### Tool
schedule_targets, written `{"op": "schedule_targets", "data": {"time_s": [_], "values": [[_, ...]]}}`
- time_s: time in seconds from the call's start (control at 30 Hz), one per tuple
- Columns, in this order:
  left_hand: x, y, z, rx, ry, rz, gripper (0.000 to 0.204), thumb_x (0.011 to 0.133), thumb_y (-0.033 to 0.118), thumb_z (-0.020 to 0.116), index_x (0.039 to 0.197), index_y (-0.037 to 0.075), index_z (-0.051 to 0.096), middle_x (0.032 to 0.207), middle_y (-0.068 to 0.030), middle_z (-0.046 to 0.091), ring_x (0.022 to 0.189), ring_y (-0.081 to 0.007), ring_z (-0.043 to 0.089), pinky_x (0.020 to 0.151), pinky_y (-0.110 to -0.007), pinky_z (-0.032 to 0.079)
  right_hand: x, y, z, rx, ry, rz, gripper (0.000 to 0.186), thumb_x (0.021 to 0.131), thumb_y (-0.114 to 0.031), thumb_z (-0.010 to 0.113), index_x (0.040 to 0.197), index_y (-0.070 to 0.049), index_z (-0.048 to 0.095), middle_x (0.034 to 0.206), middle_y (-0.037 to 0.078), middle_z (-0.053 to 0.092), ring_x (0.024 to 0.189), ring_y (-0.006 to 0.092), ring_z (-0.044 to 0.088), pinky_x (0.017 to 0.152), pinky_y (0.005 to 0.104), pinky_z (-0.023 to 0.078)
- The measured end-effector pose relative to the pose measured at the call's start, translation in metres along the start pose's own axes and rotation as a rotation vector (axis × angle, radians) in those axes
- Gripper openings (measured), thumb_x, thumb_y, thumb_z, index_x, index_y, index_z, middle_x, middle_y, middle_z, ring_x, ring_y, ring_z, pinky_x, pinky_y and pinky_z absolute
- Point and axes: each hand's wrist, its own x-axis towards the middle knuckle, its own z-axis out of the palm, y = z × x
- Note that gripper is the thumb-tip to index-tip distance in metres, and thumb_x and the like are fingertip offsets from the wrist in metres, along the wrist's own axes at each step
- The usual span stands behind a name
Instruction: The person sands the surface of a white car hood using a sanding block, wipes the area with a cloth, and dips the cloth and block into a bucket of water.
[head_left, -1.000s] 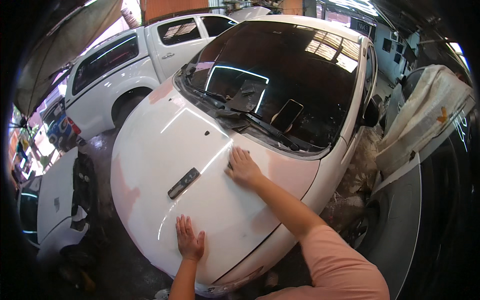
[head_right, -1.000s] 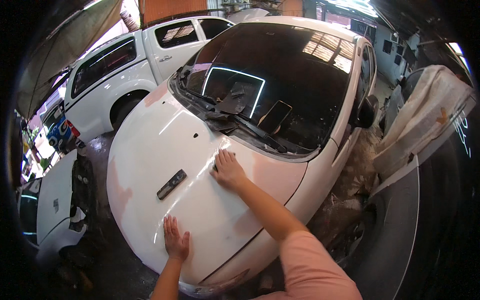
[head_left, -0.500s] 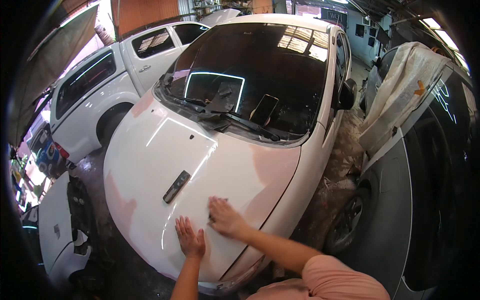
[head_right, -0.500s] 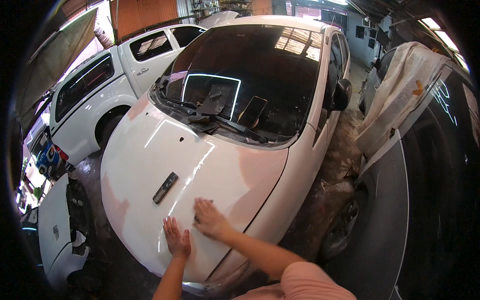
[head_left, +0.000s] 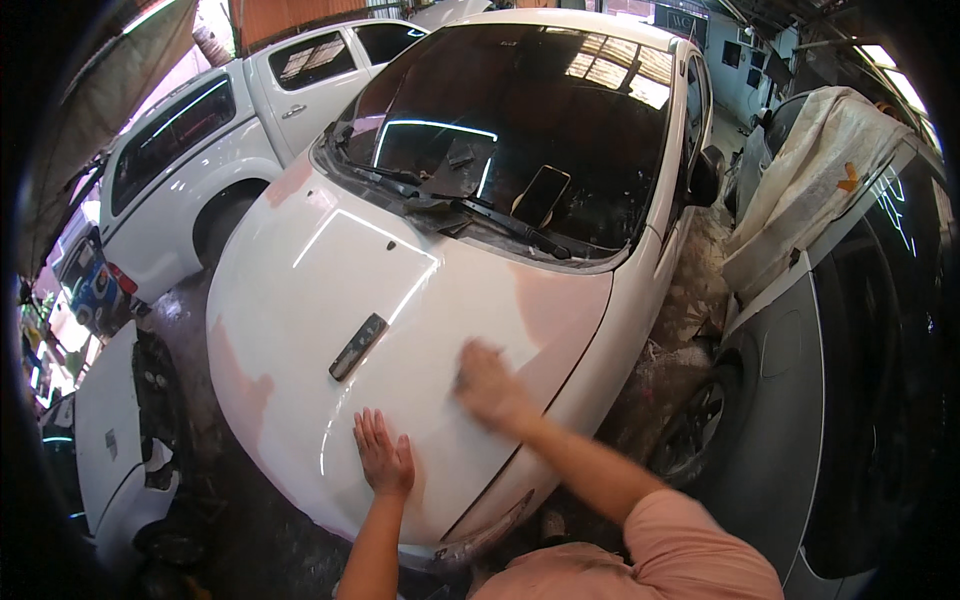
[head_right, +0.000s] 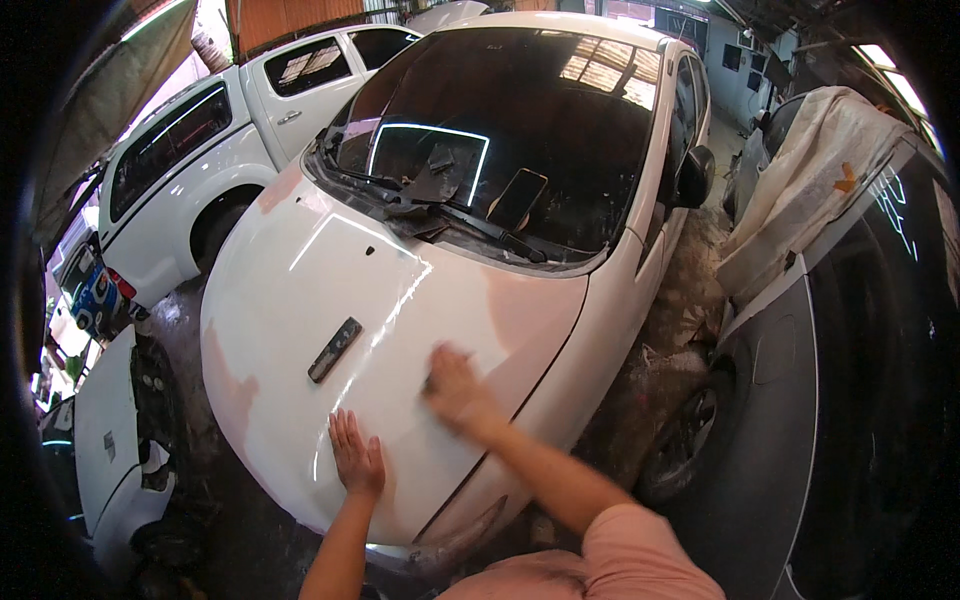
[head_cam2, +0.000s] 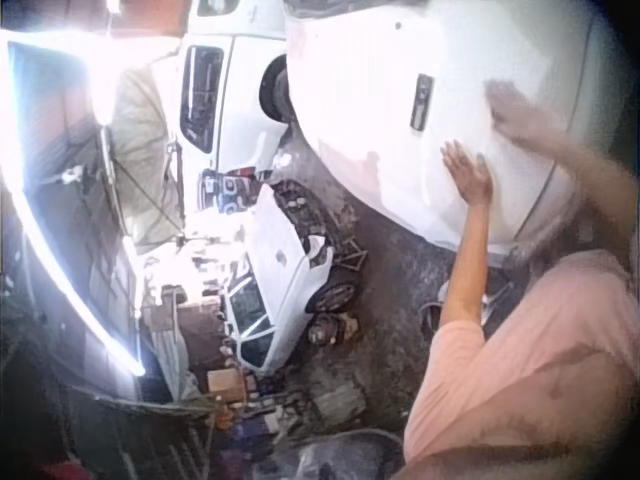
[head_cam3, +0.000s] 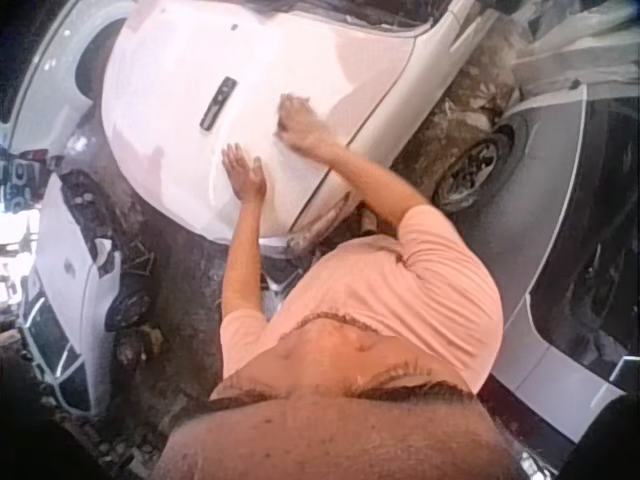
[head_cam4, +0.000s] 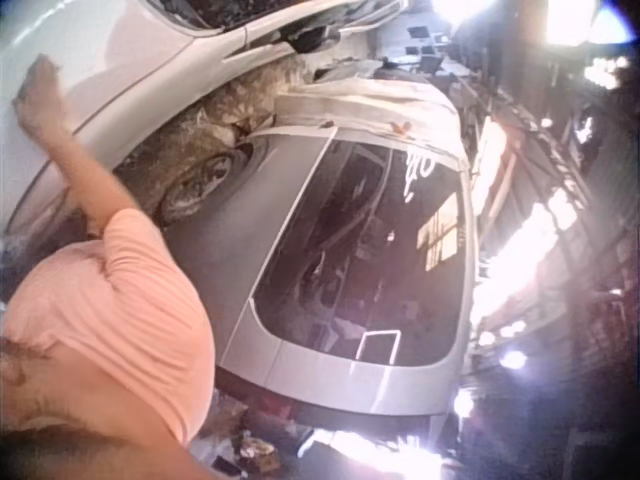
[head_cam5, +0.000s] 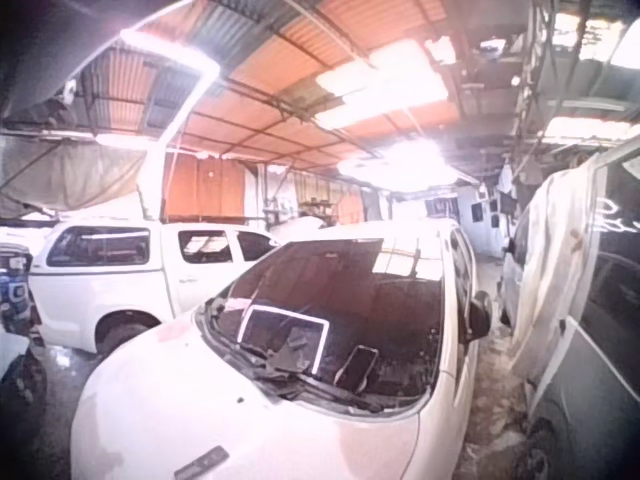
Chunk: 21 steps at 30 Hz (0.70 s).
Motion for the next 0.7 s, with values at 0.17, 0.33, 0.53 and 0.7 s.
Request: {"op": "schedule_targets", "data": {"time_s": [0.17,0.33,0.53,0.7], "values": [[0.004,0.009,0.000,-0.028,-0.012,-0.026,0.067,0.099,0.028,0.053,0.157,0.000,0.033,0.164,-0.0253,0.032,0.155,-0.0449,0.024,0.128,-0.058,0.018,0.042,0.102,-0.092,-0.280,-0.035,0.591,0.082,0.105,-0.049,0.044,0.161,0.008,0.023,0.170,0.027,0.019,0.159,0.0401,0.017,0.130,0.0503,0.009],[-0.002,-0.003,0.002,-0.072,0.057,0.002,0.063,0.101,0.024,0.050,0.158,0.001,0.034,0.165,-0.0218,0.032,0.155,-0.0449,0.023,0.128,-0.055,0.021,0.022,-0.075,-0.007,0.085,-0.186,0.244,0.082,0.103,-0.047,0.049,0.161,0.007,0.025,0.171,0.025,0.019,0.160,0.0383,0.012,0.131,0.0488,0.007],[-0.004,-0.012,-0.003,-0.062,0.025,-0.024,0.065,0.100,0.027,0.050,0.156,-0.002,0.034,0.164,-0.0251,0.032,0.155,-0.0464,0.024,0.128,-0.056,0.019,0.010,0.012,-0.031,-0.377,-0.092,-0.003,0.073,0.105,-0.041,0.045,0.157,0.008,0.034,0.168,0.026,0.027,0.158,0.0388,0.021,0.130,0.0510,0.011],[0.002,0.003,0.001,-0.100,0.026,-0.015,0.065,0.101,0.029,0.049,0.156,-0.001,0.034,0.164,-0.0250,0.031,0.155,-0.0463,0.023,0.128,-0.056,0.020,0.022,0.011,-0.040,-0.212,-0.024,0.382,0.073,0.103,-0.041,0.049,0.155,0.008,0.036,0.166,0.027,0.030,0.157,0.0393,0.024,0.130,0.0521,0.014]]}}
